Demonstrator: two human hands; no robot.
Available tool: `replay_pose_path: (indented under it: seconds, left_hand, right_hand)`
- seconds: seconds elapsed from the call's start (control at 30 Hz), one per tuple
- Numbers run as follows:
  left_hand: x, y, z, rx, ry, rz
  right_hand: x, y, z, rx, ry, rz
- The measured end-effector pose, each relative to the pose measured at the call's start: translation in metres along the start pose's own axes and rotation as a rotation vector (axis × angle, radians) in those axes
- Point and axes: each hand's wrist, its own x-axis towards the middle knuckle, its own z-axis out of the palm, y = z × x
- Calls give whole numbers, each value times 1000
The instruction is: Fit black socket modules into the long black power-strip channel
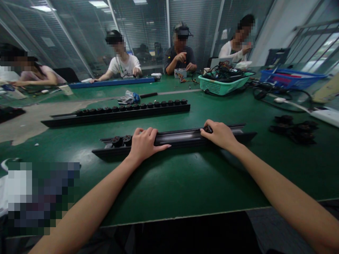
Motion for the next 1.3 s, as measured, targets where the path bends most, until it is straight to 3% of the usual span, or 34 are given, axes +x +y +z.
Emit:
replay_pose_path:
  seconds: [0.47, 1.3]
  left_hand:
    - [0, 0, 0, -2, -9, -4]
    - [0, 1, -1, -14, -7, -15]
  right_hand:
    - [0, 8, -4, -91, 2, -74]
    - [1, 16, -14, -79, -63, 77]
